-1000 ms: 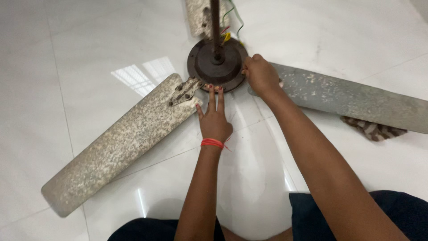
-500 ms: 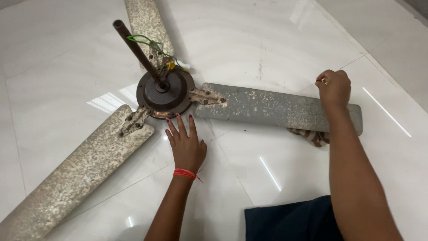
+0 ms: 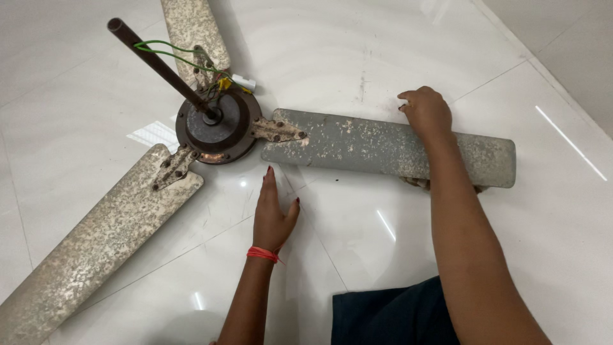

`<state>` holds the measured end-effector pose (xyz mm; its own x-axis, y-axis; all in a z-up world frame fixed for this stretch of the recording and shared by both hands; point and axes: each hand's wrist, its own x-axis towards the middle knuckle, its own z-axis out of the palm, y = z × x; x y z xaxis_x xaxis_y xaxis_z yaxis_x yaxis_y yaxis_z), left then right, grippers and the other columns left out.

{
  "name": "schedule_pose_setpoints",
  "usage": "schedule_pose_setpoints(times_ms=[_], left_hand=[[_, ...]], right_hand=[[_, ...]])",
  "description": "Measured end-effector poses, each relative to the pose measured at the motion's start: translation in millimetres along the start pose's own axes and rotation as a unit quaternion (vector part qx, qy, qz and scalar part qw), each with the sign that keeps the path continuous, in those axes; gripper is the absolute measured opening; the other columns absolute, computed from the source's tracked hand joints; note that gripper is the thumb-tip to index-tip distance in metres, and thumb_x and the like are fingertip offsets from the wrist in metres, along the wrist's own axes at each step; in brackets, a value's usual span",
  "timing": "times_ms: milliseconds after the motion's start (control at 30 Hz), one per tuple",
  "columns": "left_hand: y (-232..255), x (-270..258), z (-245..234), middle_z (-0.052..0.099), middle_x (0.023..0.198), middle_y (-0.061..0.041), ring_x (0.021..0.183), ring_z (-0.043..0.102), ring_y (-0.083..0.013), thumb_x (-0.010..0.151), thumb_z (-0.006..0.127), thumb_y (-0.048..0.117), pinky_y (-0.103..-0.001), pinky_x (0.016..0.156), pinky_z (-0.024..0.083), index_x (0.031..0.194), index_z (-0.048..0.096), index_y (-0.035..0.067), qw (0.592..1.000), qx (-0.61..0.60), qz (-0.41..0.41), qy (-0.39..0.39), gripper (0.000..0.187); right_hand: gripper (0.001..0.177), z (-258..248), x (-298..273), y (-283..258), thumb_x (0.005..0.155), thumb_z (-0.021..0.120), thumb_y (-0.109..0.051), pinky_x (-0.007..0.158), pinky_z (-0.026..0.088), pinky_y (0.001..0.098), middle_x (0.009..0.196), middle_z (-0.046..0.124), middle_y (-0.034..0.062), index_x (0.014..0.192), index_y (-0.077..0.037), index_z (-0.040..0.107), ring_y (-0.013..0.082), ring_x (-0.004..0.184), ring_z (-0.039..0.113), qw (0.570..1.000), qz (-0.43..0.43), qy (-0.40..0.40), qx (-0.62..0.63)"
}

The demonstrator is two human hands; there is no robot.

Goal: The person sits on the floor and uses a screwdriver to loosen and remove the screws holding the blades to the ceiling fan motor. They remove one blade and set it aside, then proceed to remove a second blade.

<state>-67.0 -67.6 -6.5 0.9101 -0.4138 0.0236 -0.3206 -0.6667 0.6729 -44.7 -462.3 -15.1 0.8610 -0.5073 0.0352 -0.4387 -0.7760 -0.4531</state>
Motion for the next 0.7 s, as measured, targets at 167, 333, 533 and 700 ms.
schedule_pose_setpoints(times_ms=[167,333,533,700], left_hand=[[21.4,-0.1,-13.9,0.038,0.159,-0.025,0.144,0.043,-0.04,0.088,0.071,0.017,-0.042,0.116,0.041,0.16,0.019,0.001,0.999,-0.054,-0.006,-0.007,0.09],[32.0,-16.8,-28.4,0.036,0.16,-0.025,0.145,0.041,-0.0388,0.087,0.07,0.019,-0.042,0.117,0.038,0.16,0.018,0.002,0.996,-0.08,-0.005,-0.029,0.091],[41.2,-28.5,-24.7,0.036,0.159,-0.026,0.146,0.038,-0.0384,0.087,0.07,0.023,-0.042,0.118,0.035,0.16,0.016,0.002,0.997,-0.072,-0.031,-0.015,0.094],[70.1,-23.1,4.6,0.042,0.156,-0.027,0.143,0.044,-0.0383,0.088,0.071,0.026,-0.041,0.117,0.038,0.161,0.016,0.002,0.988,-0.109,-0.093,0.052,0.095]], right_hand=[[0.026,-16.1,-12.9,-47.7,0.101,0.062,-0.029,0.095,0.052,0.0445,0.116,0.074,0.0092,0.122,-0.02,0.075,0.0276,0.104,0.069,0.994,-0.023,-0.101,0.02],[0.03,-10.9,-42.7,-97.5,0.101,0.06,-0.035,0.088,0.056,0.0464,0.106,0.075,0.0117,0.12,-0.015,0.073,0.0282,0.099,0.07,0.981,-0.028,-0.177,-0.07],[0.034,-14.5,-35.8,-84.9,0.098,0.065,-0.042,0.081,0.057,0.0445,0.097,0.077,0.0128,0.112,-0.013,0.075,0.0275,0.089,0.073,0.963,-0.113,-0.212,-0.12],[0.036,-4.9,5.5,-75.9,0.09,0.073,-0.045,0.081,0.056,0.0439,0.097,0.077,0.0124,0.106,-0.013,0.075,0.0276,0.092,0.071,0.926,-0.213,-0.258,-0.178]])
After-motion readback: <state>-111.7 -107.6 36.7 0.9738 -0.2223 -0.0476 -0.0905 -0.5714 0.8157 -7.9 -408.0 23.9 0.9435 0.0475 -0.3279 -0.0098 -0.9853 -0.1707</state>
